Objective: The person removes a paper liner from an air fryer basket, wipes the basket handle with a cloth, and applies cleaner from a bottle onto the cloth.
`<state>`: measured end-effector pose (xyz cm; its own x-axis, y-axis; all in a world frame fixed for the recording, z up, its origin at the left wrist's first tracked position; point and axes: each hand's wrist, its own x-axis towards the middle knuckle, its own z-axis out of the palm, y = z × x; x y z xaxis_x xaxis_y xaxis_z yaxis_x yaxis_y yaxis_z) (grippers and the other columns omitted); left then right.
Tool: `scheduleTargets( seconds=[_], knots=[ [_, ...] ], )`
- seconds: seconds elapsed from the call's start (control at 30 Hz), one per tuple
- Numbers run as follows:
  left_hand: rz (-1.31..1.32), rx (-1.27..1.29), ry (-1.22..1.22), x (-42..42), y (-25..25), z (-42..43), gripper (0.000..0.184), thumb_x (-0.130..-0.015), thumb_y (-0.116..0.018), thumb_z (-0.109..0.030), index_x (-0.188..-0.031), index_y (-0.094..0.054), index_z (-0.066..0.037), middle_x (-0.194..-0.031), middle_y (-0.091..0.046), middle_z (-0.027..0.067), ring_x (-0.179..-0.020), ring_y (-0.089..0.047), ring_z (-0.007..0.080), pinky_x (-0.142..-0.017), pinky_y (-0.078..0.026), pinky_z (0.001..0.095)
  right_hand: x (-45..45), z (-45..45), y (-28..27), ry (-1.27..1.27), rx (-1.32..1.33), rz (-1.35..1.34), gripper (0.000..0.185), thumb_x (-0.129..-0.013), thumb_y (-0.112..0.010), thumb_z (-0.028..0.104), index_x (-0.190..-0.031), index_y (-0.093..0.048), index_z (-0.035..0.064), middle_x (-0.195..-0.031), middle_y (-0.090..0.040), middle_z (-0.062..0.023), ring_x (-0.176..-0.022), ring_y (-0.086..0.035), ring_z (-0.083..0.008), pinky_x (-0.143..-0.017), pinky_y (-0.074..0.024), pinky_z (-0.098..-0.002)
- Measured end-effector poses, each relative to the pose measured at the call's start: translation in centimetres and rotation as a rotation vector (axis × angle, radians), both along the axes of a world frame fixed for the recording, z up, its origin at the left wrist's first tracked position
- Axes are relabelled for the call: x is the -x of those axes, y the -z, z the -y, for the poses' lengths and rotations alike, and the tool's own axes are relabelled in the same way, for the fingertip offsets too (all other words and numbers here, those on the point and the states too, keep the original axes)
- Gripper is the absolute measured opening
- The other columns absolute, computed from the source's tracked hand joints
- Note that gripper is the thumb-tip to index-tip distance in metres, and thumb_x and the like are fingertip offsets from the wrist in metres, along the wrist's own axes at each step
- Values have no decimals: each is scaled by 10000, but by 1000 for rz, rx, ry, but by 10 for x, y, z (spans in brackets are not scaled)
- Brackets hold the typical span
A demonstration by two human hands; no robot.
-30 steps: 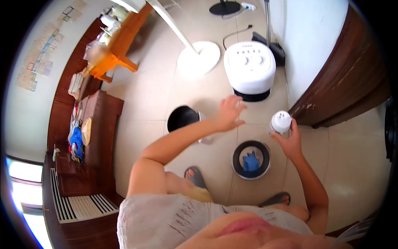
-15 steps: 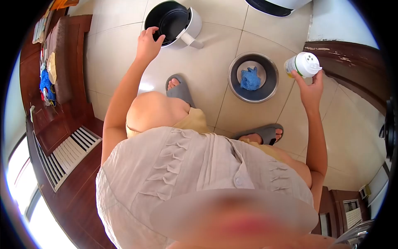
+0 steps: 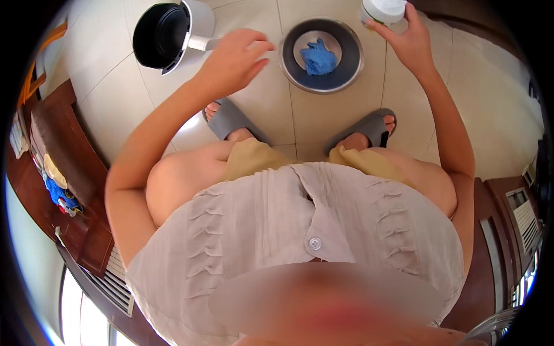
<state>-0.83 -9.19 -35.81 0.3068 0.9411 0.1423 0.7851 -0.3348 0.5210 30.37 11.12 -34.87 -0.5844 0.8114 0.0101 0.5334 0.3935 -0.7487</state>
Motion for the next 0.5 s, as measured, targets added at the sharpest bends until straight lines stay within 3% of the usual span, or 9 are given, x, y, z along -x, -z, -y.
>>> scheduleTargets(
  seconds=[0.03,0.17,0.3,0.37,0.5],
  knots=[
    [-10,-7,179,-12,3,-8,217,-847,-735,-76,-1049,-657,-73,-1147,-624,108,-1075,-598,321,-901,-498,420,-2,2,0,-18,-96,15,725,-747,-906,217,-1337,-546,-1,-1206,-690,-202,-1164,-658,-324,-1002,-498,-410],
    [-200,40,495,-51,30,-31,269,-819,-674,-45,-1085,-634,-36,-1105,-614,104,-1028,-606,285,-866,-519,385,-14,5,-2,-14,-50,4,724,-747,-906,227,-1337,-550,4,-1223,-682,-204,-1177,-650,-337,-1004,-498,-412],
    [-389,172,570,-100,83,-35,308,-842,-673,-81,-1147,-633,-75,-1160,-595,129,-1068,-598,304,-846,-542,393,-30,7,4,-39,-76,-11,730,-743,-908,240,-1339,-552,13,-1225,-677,-200,-1164,-652,-333,-997,-502,-409],
    [-415,47,416,-120,108,-32,320,-864,-658,-105,-1181,-642,-140,-1245,-568,145,-1112,-596,337,-838,-563,404,-37,7,7,-38,-87,-11,731,-742,-909,242,-1338,-552,14,-1224,-675,-198,-1156,-654,-332,-990,-506,-407],
    [-475,138,391,-134,152,-45,375,-888,-637,-105,-1252,-629,-197,-1333,-527,151,-1148,-589,381,-868,-571,438,-52,7,13,-25,-26,-2,708,-738,-909,240,-1312,-562,14,-1216,-671,-197,-1134,-657,-335,-978,-512,-404]
  ],
)
